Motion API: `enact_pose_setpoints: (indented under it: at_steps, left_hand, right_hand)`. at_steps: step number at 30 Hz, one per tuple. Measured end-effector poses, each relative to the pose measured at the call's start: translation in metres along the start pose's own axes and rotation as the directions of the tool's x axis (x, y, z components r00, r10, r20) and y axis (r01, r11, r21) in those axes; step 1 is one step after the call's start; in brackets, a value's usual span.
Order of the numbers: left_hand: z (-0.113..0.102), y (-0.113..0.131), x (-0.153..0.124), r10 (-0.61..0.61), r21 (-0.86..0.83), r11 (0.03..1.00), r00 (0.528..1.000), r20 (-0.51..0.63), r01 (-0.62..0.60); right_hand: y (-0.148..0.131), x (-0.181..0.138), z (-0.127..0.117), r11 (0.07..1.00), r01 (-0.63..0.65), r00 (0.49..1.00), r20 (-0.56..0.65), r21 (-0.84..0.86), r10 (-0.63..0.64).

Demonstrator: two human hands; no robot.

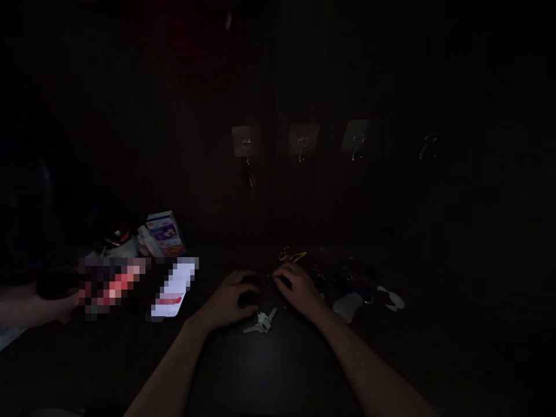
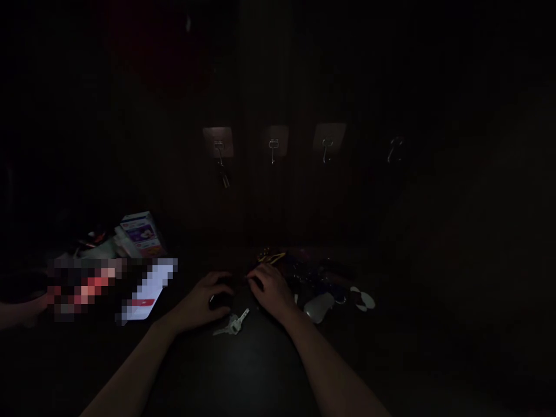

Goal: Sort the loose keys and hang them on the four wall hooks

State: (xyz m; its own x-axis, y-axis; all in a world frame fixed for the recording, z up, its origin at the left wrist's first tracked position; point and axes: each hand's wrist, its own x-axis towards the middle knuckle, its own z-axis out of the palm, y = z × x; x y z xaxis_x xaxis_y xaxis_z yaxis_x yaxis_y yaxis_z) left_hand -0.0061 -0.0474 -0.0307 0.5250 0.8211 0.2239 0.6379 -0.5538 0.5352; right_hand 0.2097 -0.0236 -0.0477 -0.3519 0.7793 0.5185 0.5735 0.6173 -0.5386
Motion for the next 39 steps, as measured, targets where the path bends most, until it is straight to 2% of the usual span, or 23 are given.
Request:
enact_pose_setpoints:
  at_steps: [4, 9, 12, 14, 18, 22, 26, 32, 39]
  left_hand:
    - [0.001, 0.0, 0.001, 0.004, -0.057, 0.998, 1.0, -0.026, -0.006]
    - [0.003, -0.002, 0.005, -0.05, -0.134, 0.99, 0.991, -0.126, 0.033]
    - [0.003, -0.003, 0.009, -0.119, -0.241, 0.969, 0.966, -0.23, 0.062]
    - [0.002, -0.001, 0.012, -0.208, -0.359, 0.928, 0.938, -0.276, 0.1]
    - [0.002, 0.008, 0.016, -0.37, -0.551, 0.809, 0.905, -0.208, 0.204]
    - [0.006, 0.016, 0.02, -0.427, -0.607, 0.753, 0.891, -0.155, 0.255]
    - [0.009, 0.016, 0.022, -0.41, -0.602, 0.762, 0.897, -0.164, 0.239]
    - [0.011, 0.017, 0.017, -0.273, -0.563, 0.814, 0.949, -0.157, 0.141]
    - [0.012, 0.02, 0.015, -0.216, -0.417, 0.903, 0.949, -0.228, 0.105]
  right_hand:
    - [0.001, 0.0, 0.001, 1.0, 0.008, 1.0, -0.003, -0.021, -0.009]
    - [-0.002, 0.0, 0.001, 0.999, 0.031, 0.999, -0.011, -0.022, -0.032]
    - [-0.005, 0.0, 0.001, 0.999, 0.029, 0.999, -0.012, -0.028, -0.03]
    - [-0.008, 0.0, 0.001, 0.999, 0.033, 0.999, -0.017, -0.026, -0.034]
    - [-0.014, 0.0, 0.002, 1.0, 0.026, 0.999, -0.028, 0.015, -0.026]
    - [-0.02, 0.0, 0.002, 0.996, -0.014, 0.999, -0.028, 0.09, 0.016]
    - [-0.021, 0.0, 0.004, 0.992, -0.045, 0.998, -0.044, 0.121, 0.051]
    - [-0.021, 0.0, 0.007, 0.987, -0.039, 0.994, -0.091, 0.157, 0.053]
    - [-0.028, -0.002, 0.008, 0.995, 0.048, 0.994, -0.106, 0.092, -0.038]
